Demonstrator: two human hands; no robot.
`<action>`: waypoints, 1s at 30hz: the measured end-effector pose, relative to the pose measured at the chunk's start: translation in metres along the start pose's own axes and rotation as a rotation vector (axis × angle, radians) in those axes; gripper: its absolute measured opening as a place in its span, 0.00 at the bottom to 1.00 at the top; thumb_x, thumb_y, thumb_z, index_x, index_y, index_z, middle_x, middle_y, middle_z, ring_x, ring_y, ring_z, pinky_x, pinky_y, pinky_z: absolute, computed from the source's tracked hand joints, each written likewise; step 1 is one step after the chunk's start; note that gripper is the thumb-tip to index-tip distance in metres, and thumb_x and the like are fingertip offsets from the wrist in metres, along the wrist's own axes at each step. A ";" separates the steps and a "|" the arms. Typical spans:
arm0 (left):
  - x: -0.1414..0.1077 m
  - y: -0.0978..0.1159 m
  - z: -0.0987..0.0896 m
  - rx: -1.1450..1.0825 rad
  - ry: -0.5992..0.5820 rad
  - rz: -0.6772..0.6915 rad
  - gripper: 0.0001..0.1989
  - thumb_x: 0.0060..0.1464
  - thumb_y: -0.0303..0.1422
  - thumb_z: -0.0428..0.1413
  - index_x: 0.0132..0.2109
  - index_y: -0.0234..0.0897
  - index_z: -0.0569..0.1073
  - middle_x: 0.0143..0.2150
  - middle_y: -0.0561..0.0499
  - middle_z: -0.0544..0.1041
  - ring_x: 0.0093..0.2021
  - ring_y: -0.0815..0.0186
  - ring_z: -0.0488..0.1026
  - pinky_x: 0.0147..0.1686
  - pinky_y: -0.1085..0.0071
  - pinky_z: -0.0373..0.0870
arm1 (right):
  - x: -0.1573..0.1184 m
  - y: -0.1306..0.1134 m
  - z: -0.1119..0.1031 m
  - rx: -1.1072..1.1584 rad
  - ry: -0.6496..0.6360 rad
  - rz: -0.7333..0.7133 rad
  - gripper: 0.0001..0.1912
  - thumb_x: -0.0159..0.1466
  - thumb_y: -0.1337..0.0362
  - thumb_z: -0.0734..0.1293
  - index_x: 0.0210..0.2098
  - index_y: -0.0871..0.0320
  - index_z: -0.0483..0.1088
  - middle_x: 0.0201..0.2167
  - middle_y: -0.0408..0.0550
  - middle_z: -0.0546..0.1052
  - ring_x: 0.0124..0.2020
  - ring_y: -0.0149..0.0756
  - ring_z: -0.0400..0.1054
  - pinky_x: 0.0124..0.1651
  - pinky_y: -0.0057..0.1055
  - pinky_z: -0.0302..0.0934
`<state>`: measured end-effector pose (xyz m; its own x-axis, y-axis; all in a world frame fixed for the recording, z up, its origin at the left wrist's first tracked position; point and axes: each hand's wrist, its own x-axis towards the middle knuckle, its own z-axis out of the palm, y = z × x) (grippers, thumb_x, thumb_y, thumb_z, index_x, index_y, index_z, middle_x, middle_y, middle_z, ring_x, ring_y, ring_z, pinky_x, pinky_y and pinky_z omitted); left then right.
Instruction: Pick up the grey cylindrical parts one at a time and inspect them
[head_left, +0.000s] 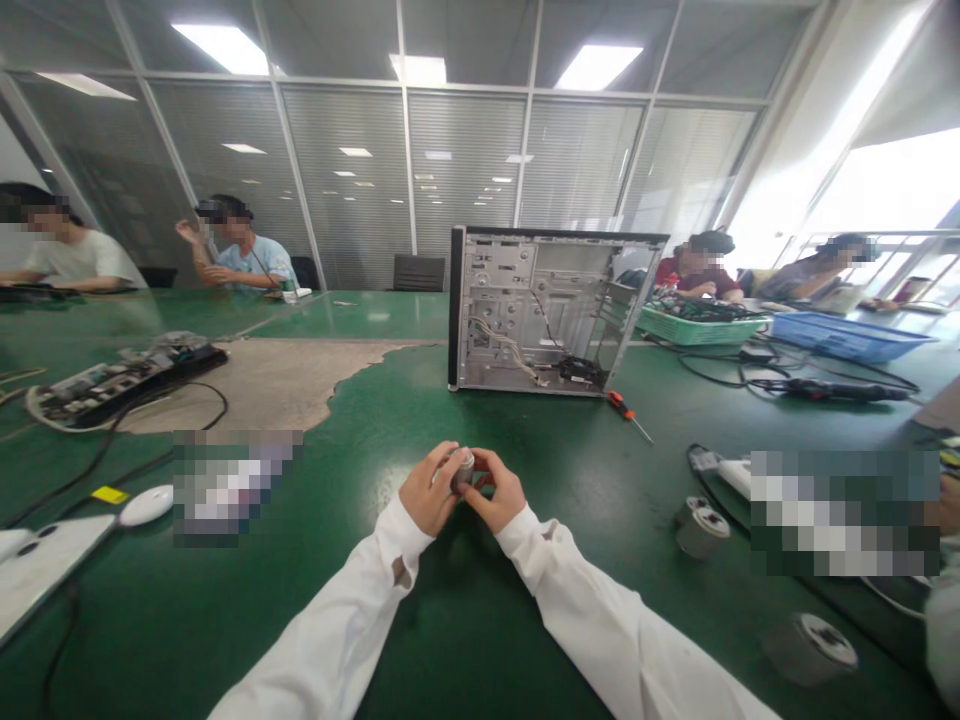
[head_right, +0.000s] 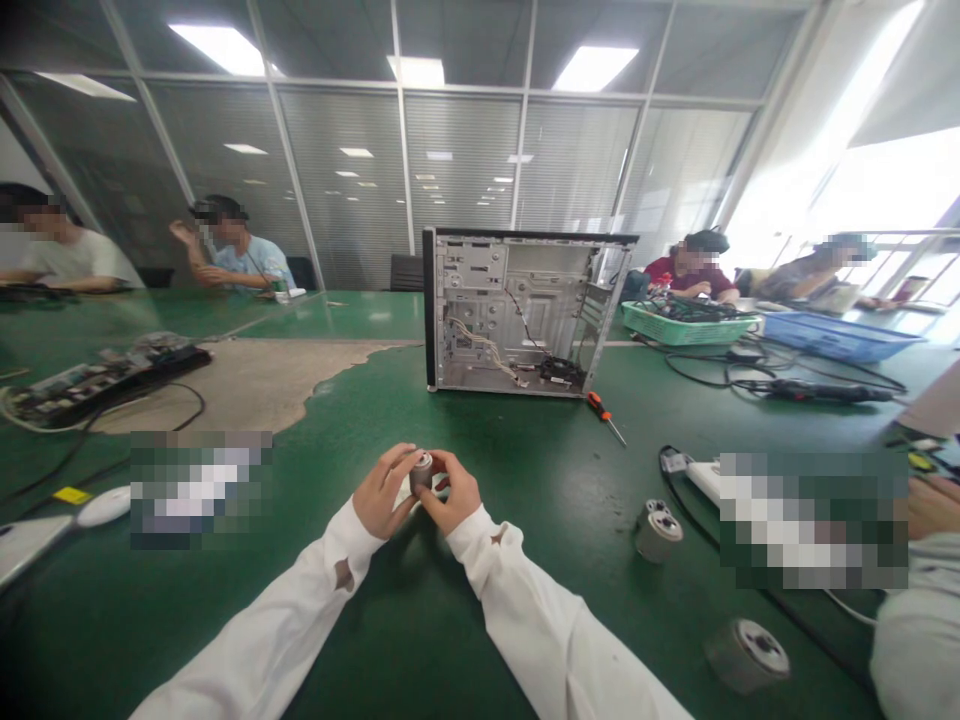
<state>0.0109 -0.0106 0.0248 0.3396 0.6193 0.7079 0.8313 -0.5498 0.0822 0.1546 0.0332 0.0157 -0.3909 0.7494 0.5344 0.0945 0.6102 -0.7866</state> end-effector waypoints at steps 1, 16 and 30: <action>0.001 0.001 -0.001 -0.020 -0.013 -0.024 0.29 0.46 0.27 0.49 0.55 0.34 0.49 0.53 0.38 0.53 0.50 0.60 0.59 0.47 0.63 0.60 | 0.000 0.001 0.000 -0.005 0.007 0.009 0.23 0.48 0.70 0.63 0.44 0.57 0.57 0.36 0.45 0.70 0.35 0.31 0.65 0.32 0.27 0.62; -0.015 -0.018 0.027 -0.245 -0.183 -0.364 0.28 0.40 0.38 0.54 0.49 0.33 0.57 0.43 0.42 0.65 0.42 0.60 0.65 0.41 0.63 0.63 | 0.001 0.004 -0.001 -0.162 0.013 -0.038 0.18 0.51 0.69 0.61 0.43 0.58 0.61 0.39 0.49 0.67 0.38 0.33 0.62 0.41 0.32 0.59; -0.016 -0.022 0.036 -0.223 -0.139 -0.406 0.19 0.41 0.32 0.52 0.44 0.35 0.63 0.37 0.47 0.69 0.37 0.63 0.67 0.38 0.65 0.63 | 0.026 -0.009 -0.007 -0.179 0.132 -0.117 0.04 0.54 0.69 0.60 0.29 0.59 0.66 0.31 0.46 0.68 0.34 0.30 0.62 0.37 0.26 0.58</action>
<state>0.0027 0.0120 -0.0139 0.0758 0.8693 0.4884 0.7994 -0.3458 0.4913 0.1500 0.0494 0.0392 -0.2868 0.6908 0.6637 0.2211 0.7218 -0.6558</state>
